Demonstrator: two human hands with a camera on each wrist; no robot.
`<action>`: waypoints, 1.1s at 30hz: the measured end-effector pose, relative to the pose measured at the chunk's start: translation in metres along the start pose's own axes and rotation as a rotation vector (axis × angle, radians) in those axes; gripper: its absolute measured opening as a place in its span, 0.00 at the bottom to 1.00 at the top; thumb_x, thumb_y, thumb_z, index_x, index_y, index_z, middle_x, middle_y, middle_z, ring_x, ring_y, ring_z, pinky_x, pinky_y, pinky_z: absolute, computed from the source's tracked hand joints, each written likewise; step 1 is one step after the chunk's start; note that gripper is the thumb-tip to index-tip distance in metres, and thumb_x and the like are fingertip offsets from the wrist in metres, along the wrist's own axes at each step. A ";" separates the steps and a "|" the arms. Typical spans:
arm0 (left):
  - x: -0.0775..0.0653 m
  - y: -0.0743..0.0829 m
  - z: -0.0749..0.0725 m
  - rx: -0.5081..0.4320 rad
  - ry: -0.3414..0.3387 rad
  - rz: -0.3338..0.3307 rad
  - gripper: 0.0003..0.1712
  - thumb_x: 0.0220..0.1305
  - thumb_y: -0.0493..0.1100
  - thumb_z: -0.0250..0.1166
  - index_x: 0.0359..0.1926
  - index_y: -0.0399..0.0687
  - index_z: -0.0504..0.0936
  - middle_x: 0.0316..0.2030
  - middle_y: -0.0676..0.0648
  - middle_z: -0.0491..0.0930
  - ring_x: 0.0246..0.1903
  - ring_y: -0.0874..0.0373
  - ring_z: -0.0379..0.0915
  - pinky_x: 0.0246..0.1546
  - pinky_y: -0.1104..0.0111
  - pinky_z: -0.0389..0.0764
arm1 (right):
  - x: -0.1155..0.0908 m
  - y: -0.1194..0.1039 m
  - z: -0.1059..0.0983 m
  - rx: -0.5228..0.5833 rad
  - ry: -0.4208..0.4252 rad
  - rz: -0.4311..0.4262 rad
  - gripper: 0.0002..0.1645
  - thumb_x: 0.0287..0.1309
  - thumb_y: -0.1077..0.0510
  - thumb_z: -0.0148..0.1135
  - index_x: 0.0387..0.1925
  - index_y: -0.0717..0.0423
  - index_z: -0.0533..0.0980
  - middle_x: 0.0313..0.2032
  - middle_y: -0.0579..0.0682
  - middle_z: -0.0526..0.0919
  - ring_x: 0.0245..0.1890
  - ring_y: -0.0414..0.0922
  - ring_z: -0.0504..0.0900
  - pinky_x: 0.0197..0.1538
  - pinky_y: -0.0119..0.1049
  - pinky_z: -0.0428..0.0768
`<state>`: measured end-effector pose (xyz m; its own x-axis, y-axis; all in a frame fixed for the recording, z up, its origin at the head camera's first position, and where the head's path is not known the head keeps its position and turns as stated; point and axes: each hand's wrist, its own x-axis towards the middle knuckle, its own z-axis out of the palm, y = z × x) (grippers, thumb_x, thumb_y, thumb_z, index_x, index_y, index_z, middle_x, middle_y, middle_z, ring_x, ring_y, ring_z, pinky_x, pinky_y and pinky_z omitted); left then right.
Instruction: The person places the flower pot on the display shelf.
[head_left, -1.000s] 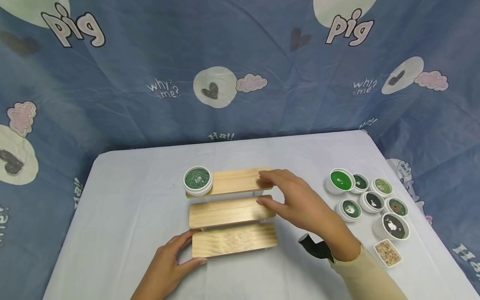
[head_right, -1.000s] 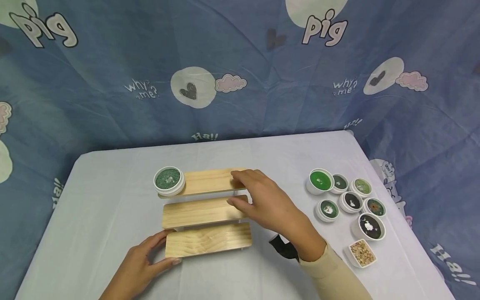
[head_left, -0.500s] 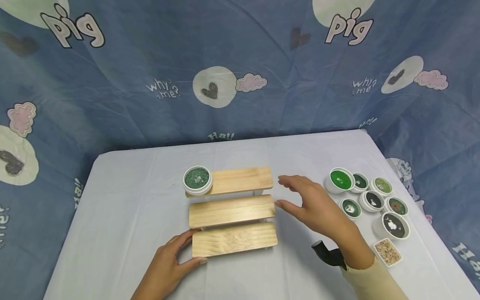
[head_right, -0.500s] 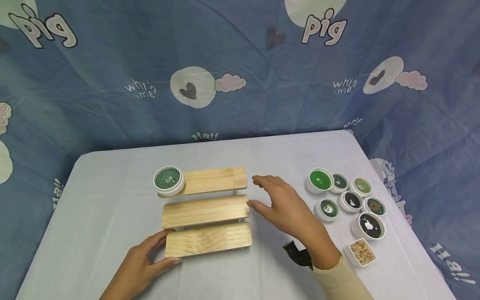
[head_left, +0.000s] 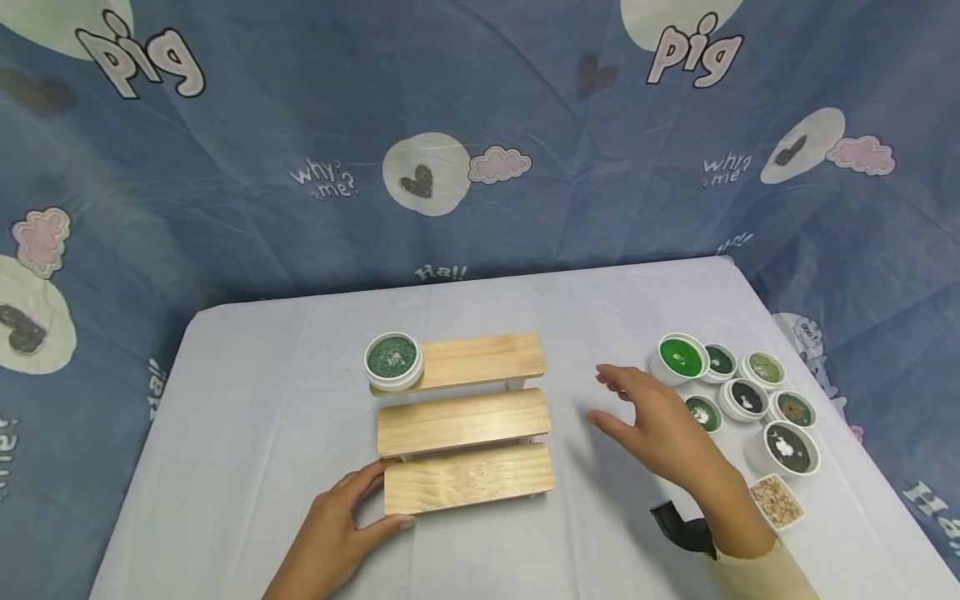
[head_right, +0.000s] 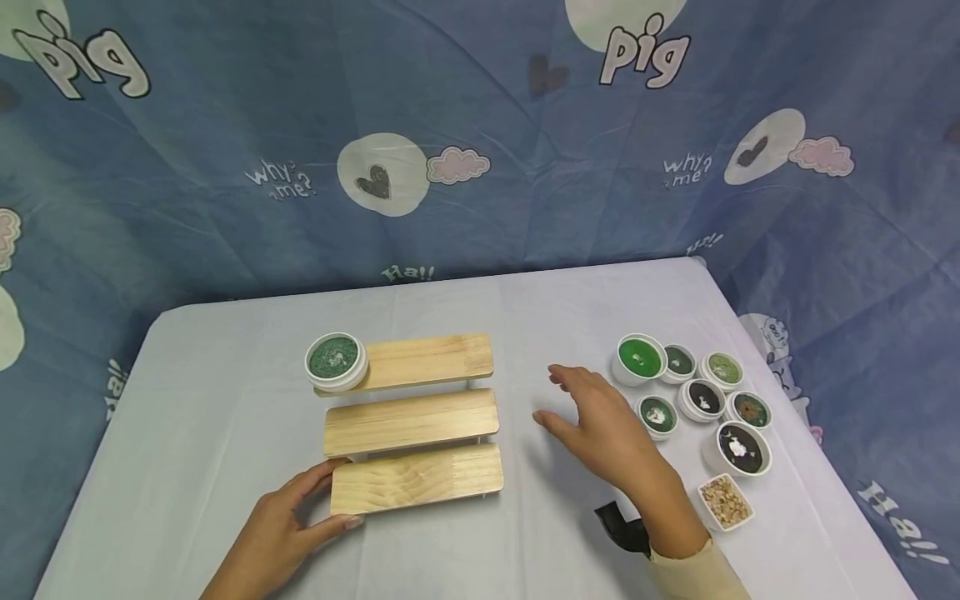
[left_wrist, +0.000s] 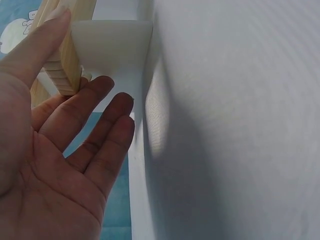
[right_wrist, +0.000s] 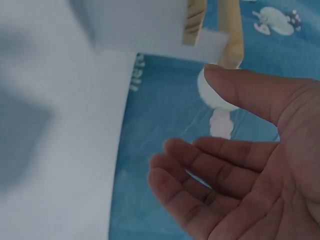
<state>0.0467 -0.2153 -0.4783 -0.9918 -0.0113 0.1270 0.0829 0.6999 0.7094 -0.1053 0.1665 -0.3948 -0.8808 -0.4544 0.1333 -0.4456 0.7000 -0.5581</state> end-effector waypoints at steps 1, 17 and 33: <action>0.000 -0.001 0.001 0.003 0.000 -0.002 0.39 0.51 0.55 0.84 0.64 0.57 0.82 0.54 0.55 0.87 0.59 0.52 0.80 0.60 0.67 0.76 | -0.002 0.003 -0.001 0.001 0.004 0.017 0.33 0.62 0.57 0.77 0.64 0.64 0.76 0.54 0.58 0.85 0.52 0.57 0.85 0.55 0.55 0.83; 0.001 -0.002 0.000 -0.007 -0.030 -0.038 0.40 0.50 0.55 0.84 0.64 0.55 0.81 0.54 0.53 0.87 0.59 0.49 0.80 0.59 0.48 0.78 | -0.035 0.042 -0.011 -0.057 0.073 0.310 0.40 0.61 0.50 0.77 0.64 0.71 0.73 0.54 0.70 0.83 0.51 0.66 0.83 0.54 0.62 0.80; 0.002 0.002 0.000 -0.024 -0.018 -0.038 0.39 0.50 0.55 0.84 0.64 0.56 0.82 0.54 0.55 0.87 0.58 0.51 0.80 0.58 0.48 0.79 | -0.045 0.067 -0.023 -0.184 0.086 0.461 0.50 0.61 0.49 0.75 0.69 0.80 0.64 0.63 0.82 0.68 0.64 0.79 0.65 0.65 0.73 0.64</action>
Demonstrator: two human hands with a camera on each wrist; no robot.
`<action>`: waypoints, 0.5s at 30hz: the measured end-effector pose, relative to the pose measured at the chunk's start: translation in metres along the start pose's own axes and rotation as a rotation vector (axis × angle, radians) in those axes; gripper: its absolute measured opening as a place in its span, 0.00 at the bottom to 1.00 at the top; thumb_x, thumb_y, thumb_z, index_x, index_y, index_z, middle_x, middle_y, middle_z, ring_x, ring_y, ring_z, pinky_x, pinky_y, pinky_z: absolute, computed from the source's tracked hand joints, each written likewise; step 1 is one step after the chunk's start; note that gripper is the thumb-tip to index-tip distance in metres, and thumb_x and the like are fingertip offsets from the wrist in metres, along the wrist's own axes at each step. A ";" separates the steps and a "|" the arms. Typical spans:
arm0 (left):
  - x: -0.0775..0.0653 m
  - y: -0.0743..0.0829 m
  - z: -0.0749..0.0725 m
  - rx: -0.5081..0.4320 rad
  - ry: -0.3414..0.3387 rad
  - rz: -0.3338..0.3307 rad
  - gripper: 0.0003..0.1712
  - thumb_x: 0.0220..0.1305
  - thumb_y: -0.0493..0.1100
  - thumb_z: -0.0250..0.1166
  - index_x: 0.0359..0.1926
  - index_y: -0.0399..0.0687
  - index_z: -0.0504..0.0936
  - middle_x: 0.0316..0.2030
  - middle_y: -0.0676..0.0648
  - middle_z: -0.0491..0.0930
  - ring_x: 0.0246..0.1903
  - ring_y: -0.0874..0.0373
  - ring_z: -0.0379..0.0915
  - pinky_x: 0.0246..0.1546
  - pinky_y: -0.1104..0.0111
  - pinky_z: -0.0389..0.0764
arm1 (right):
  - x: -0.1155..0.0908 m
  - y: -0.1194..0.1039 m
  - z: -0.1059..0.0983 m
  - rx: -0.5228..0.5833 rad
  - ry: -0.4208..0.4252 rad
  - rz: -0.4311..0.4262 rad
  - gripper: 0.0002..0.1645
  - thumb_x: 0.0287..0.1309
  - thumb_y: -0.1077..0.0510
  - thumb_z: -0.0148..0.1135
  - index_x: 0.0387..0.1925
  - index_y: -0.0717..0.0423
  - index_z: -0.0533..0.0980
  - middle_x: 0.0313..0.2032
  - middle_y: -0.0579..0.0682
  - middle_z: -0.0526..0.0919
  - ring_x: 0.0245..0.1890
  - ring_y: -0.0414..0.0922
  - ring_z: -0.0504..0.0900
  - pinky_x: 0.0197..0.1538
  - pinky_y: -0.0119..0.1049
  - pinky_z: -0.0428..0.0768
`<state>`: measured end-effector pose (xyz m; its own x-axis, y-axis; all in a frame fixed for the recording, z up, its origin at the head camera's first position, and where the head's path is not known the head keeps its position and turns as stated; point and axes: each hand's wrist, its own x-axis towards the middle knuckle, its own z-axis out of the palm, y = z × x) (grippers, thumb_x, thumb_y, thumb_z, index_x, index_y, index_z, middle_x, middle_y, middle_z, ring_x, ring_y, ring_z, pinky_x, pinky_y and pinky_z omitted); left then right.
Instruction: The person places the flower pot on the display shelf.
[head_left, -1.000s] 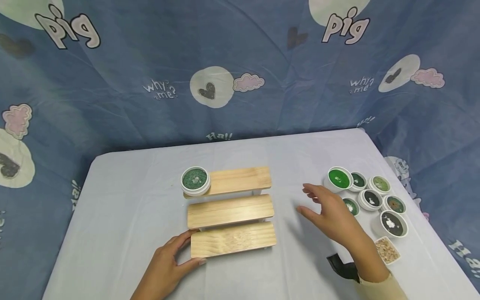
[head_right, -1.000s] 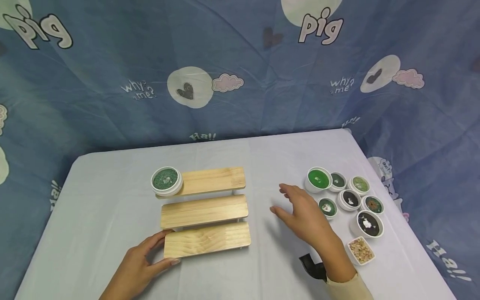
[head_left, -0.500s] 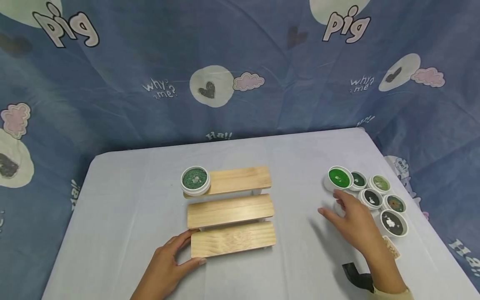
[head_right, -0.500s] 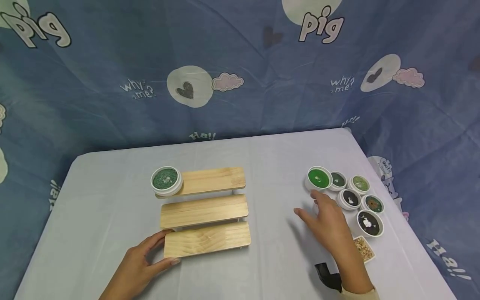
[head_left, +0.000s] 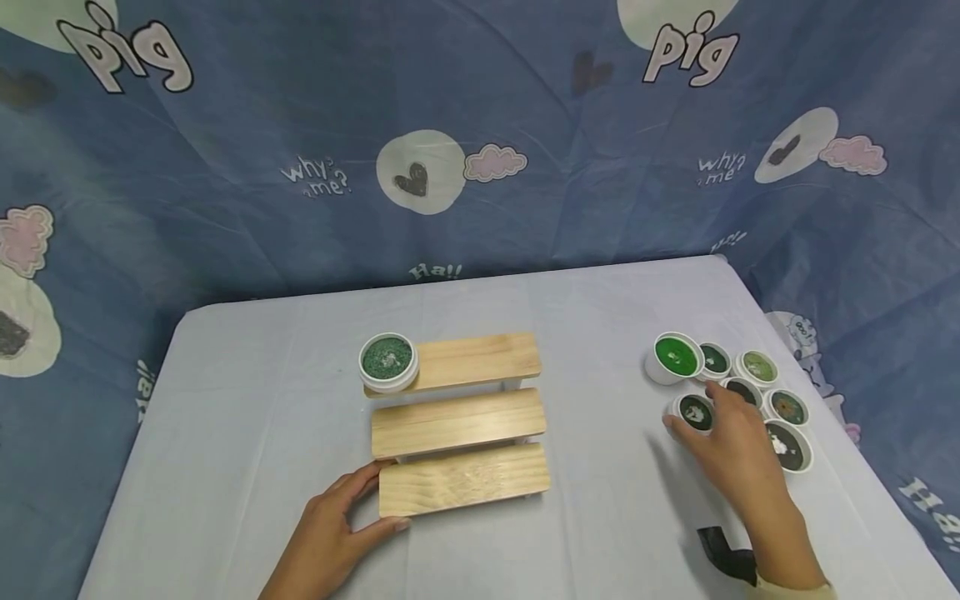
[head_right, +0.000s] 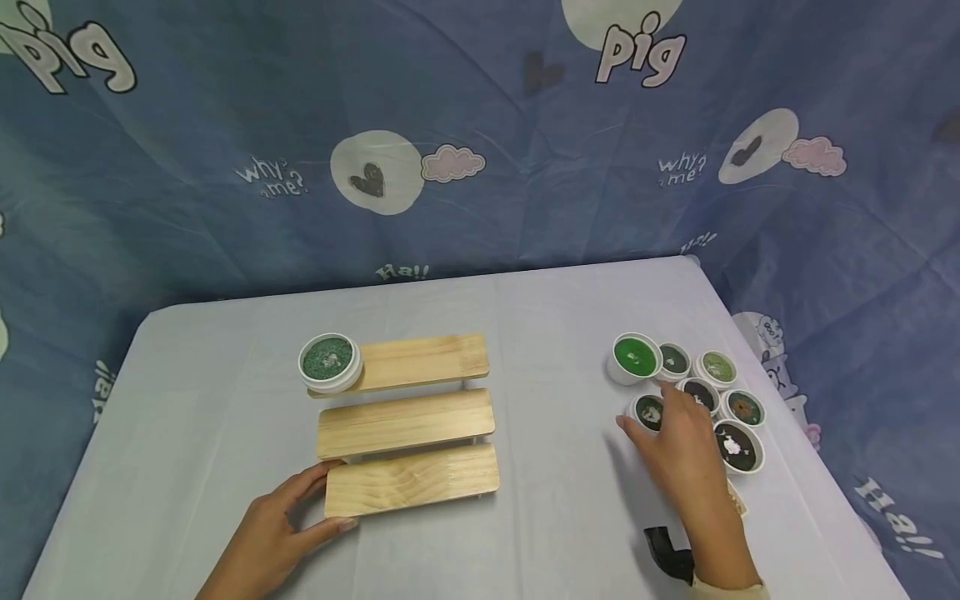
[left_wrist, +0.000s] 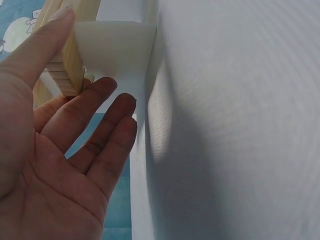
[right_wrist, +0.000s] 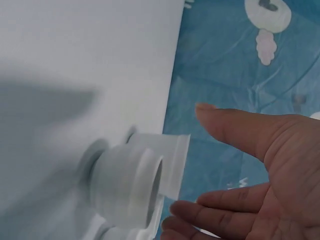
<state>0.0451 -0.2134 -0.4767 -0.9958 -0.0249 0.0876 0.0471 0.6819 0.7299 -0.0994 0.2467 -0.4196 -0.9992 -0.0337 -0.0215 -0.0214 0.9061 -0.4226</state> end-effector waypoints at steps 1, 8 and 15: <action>0.000 0.000 0.000 0.001 0.005 0.004 0.39 0.50 0.55 0.84 0.63 0.57 0.82 0.54 0.56 0.87 0.58 0.51 0.80 0.58 0.49 0.79 | 0.000 0.001 0.000 -0.003 -0.009 0.008 0.50 0.62 0.49 0.75 0.69 0.80 0.63 0.64 0.82 0.68 0.64 0.79 0.65 0.65 0.73 0.64; -0.003 -0.002 -0.001 0.008 -0.030 -0.031 0.40 0.50 0.55 0.84 0.64 0.57 0.81 0.54 0.54 0.87 0.59 0.51 0.79 0.58 0.47 0.79 | 0.002 0.010 0.006 -0.016 -0.026 0.013 0.52 0.62 0.48 0.74 0.70 0.81 0.62 0.64 0.83 0.67 0.63 0.80 0.65 0.66 0.73 0.63; -0.002 -0.002 0.000 0.008 -0.023 -0.014 0.40 0.50 0.55 0.84 0.64 0.59 0.81 0.54 0.54 0.86 0.59 0.52 0.79 0.58 0.47 0.80 | 0.004 0.014 0.007 -0.029 -0.052 0.033 0.52 0.62 0.47 0.73 0.69 0.82 0.61 0.63 0.84 0.67 0.63 0.80 0.66 0.65 0.73 0.65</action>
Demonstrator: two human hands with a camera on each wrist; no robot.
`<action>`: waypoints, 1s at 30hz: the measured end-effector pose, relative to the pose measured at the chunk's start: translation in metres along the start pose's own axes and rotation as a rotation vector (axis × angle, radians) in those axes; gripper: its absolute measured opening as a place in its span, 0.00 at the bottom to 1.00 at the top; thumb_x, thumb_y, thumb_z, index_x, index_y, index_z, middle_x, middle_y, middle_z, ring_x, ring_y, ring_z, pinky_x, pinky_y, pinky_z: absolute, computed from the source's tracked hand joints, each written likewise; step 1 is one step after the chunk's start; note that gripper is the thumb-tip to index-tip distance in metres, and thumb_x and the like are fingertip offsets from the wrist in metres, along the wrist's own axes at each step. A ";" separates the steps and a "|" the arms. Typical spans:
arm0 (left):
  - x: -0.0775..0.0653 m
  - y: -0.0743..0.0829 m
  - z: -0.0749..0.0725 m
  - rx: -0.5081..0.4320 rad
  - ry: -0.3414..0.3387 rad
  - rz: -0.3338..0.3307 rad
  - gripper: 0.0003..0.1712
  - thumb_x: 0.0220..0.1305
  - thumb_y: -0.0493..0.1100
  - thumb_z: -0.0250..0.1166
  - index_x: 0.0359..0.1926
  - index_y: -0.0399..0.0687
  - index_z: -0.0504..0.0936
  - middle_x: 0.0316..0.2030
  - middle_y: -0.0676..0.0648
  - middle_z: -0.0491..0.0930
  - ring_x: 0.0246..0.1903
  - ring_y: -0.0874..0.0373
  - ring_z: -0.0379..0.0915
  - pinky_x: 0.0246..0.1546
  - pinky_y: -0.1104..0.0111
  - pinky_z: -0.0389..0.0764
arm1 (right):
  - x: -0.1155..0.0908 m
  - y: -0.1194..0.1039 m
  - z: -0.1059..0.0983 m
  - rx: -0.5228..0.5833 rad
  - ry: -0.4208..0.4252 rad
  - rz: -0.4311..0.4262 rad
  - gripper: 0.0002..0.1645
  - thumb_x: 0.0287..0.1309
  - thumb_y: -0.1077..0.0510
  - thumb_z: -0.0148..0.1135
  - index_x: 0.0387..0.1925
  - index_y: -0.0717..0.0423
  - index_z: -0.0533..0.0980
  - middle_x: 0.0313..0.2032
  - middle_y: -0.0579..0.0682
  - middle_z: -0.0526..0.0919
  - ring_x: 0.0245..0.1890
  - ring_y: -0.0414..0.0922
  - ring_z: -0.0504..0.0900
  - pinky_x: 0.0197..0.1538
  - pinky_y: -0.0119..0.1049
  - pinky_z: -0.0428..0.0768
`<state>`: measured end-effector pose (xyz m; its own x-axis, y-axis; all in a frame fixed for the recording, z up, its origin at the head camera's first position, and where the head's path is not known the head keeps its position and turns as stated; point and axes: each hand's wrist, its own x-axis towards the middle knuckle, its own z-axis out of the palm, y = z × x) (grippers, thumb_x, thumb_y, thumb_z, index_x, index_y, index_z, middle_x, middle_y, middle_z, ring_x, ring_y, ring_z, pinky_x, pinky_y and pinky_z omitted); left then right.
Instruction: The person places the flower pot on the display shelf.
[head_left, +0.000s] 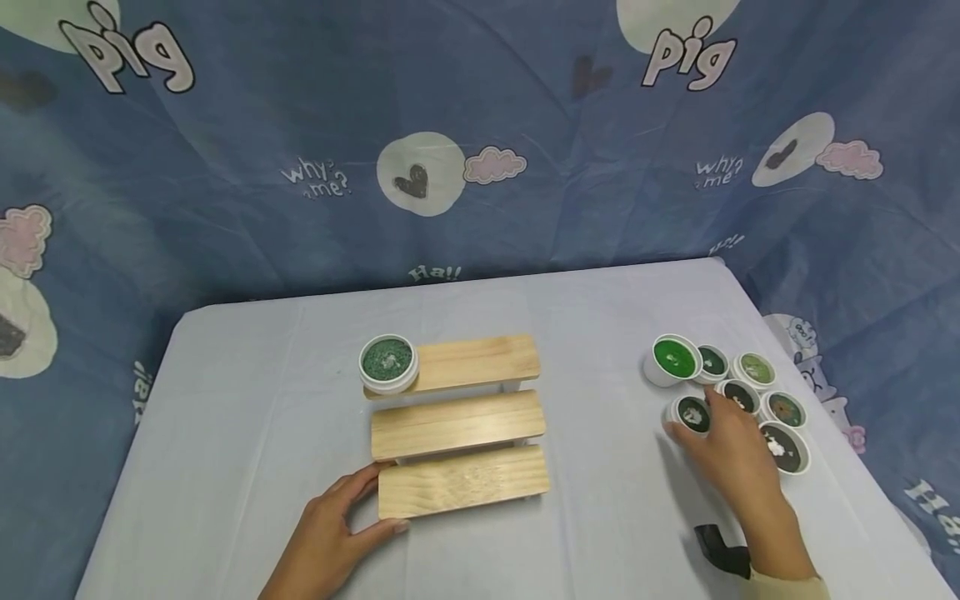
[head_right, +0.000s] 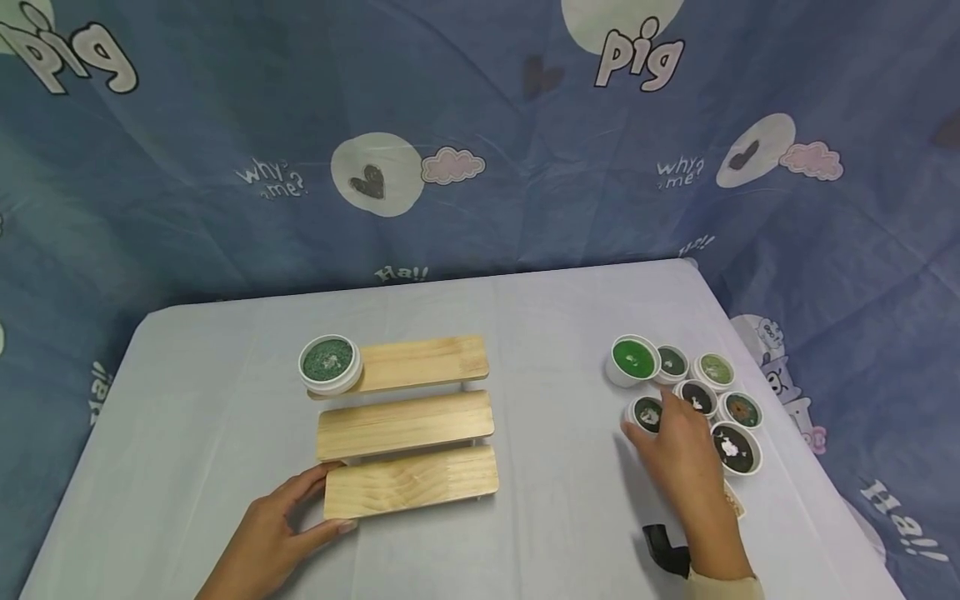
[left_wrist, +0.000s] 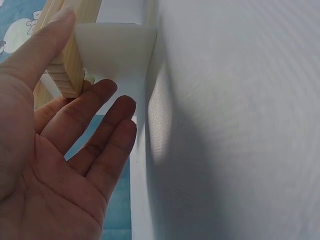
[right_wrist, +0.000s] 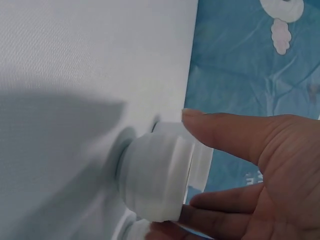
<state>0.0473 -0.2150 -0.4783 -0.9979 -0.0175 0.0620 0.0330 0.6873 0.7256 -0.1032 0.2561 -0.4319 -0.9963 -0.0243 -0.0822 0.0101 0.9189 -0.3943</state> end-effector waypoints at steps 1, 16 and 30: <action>0.000 0.000 0.000 0.002 0.002 0.002 0.40 0.50 0.55 0.84 0.64 0.58 0.81 0.54 0.54 0.86 0.59 0.51 0.79 0.58 0.48 0.80 | 0.000 0.001 0.001 -0.003 -0.008 0.006 0.52 0.63 0.47 0.73 0.69 0.82 0.62 0.63 0.84 0.67 0.63 0.80 0.66 0.64 0.73 0.65; 0.001 0.001 -0.001 0.017 -0.005 0.003 0.41 0.48 0.54 0.85 0.64 0.58 0.81 0.55 0.52 0.86 0.58 0.51 0.80 0.58 0.47 0.80 | 0.005 0.004 0.009 0.023 -0.040 0.089 0.48 0.60 0.53 0.73 0.67 0.81 0.62 0.61 0.83 0.70 0.61 0.79 0.70 0.61 0.72 0.70; 0.004 0.003 -0.003 0.019 -0.002 0.010 0.40 0.50 0.57 0.84 0.64 0.55 0.82 0.57 0.50 0.85 0.59 0.47 0.80 0.58 0.46 0.79 | -0.002 0.005 0.009 0.061 -0.020 0.049 0.47 0.57 0.52 0.76 0.66 0.77 0.65 0.58 0.83 0.73 0.58 0.79 0.73 0.57 0.72 0.72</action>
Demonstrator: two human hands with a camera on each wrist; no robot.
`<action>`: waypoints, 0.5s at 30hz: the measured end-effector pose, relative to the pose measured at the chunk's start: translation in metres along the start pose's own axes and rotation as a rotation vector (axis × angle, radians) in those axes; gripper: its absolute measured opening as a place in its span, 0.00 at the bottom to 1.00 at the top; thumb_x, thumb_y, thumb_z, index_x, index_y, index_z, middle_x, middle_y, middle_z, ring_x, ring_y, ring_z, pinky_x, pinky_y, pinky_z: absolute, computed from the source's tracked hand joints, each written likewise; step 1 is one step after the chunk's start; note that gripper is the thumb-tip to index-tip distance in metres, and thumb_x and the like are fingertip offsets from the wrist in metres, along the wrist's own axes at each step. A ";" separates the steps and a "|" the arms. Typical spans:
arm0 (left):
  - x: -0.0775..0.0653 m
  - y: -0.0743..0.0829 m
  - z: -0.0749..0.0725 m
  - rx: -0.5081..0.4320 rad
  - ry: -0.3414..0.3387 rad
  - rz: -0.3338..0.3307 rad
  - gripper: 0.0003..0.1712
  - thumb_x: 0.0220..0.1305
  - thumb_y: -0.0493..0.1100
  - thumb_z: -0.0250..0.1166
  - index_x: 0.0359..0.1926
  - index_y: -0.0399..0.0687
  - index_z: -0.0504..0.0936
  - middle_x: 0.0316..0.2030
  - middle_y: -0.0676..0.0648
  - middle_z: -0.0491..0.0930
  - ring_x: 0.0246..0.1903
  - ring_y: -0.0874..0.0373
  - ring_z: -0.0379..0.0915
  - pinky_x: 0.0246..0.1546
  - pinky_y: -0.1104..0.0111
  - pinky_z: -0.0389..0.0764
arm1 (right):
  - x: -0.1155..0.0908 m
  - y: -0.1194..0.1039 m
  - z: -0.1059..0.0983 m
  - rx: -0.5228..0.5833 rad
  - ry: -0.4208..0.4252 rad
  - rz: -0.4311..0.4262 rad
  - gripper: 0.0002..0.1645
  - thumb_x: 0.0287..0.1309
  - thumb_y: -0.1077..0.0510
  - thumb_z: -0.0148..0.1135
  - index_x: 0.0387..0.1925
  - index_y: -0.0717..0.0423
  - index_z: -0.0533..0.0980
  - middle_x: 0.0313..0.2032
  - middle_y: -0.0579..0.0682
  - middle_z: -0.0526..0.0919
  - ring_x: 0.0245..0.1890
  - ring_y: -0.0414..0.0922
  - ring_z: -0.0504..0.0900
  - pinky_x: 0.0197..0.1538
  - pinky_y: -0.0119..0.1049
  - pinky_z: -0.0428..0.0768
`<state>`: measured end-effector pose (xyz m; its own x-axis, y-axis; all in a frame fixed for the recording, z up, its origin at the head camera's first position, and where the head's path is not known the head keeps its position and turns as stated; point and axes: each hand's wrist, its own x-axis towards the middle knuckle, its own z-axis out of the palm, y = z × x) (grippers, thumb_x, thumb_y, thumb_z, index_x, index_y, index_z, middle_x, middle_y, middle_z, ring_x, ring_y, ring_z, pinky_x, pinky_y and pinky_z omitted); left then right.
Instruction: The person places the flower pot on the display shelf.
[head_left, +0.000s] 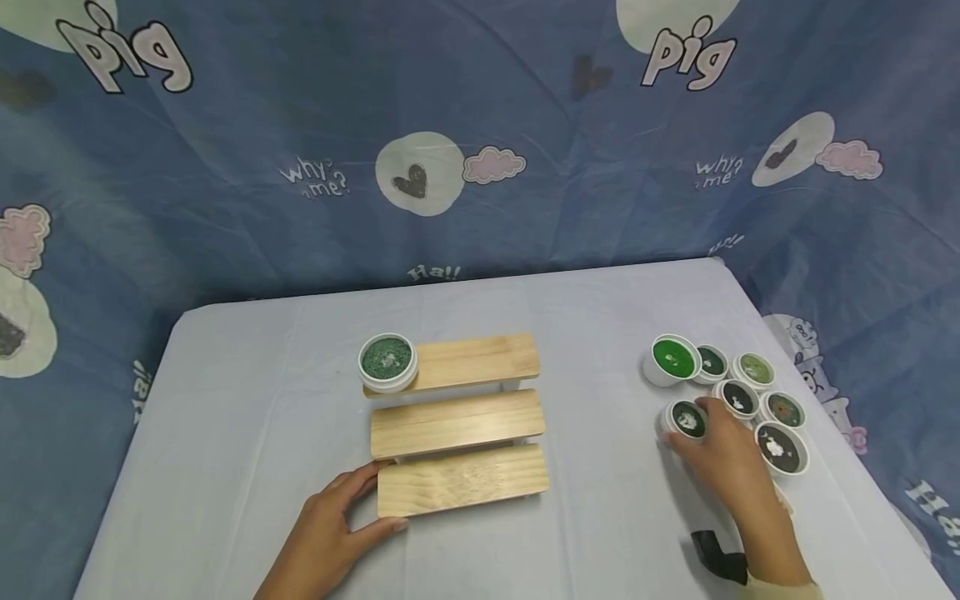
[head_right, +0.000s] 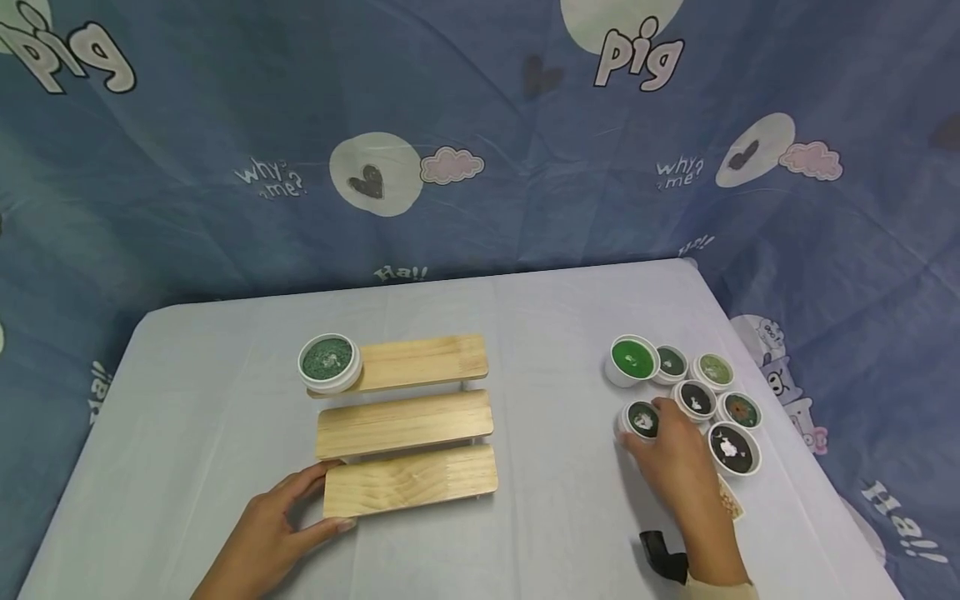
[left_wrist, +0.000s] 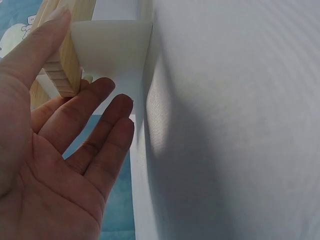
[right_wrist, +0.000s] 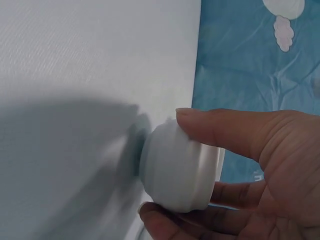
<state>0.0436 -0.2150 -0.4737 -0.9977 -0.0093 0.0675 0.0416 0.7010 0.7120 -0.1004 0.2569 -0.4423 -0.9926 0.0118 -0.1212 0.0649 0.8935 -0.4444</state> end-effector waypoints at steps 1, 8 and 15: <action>0.000 0.000 0.000 -0.003 0.000 0.000 0.40 0.50 0.56 0.84 0.64 0.55 0.82 0.57 0.50 0.85 0.59 0.47 0.80 0.58 0.46 0.79 | 0.000 -0.001 0.000 0.003 0.000 -0.007 0.47 0.57 0.51 0.76 0.65 0.77 0.65 0.58 0.83 0.73 0.58 0.79 0.73 0.57 0.71 0.72; 0.000 -0.001 0.001 -0.009 0.022 0.015 0.39 0.50 0.55 0.84 0.63 0.54 0.83 0.56 0.51 0.86 0.58 0.49 0.80 0.58 0.47 0.80 | -0.006 -0.010 -0.001 0.041 0.054 -0.109 0.42 0.57 0.53 0.77 0.64 0.73 0.69 0.55 0.77 0.78 0.54 0.74 0.78 0.55 0.68 0.75; 0.001 -0.002 0.002 -0.008 0.016 0.013 0.40 0.49 0.55 0.85 0.64 0.55 0.83 0.56 0.50 0.86 0.58 0.48 0.80 0.58 0.46 0.79 | -0.011 -0.031 -0.006 0.108 0.088 -0.223 0.40 0.58 0.56 0.78 0.65 0.70 0.70 0.58 0.71 0.78 0.51 0.65 0.81 0.50 0.61 0.82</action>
<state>0.0419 -0.2156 -0.4766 -0.9961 -0.0112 0.0879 0.0554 0.6951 0.7168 -0.0925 0.2322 -0.4219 -0.9884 -0.1371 0.0660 -0.1508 0.8253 -0.5441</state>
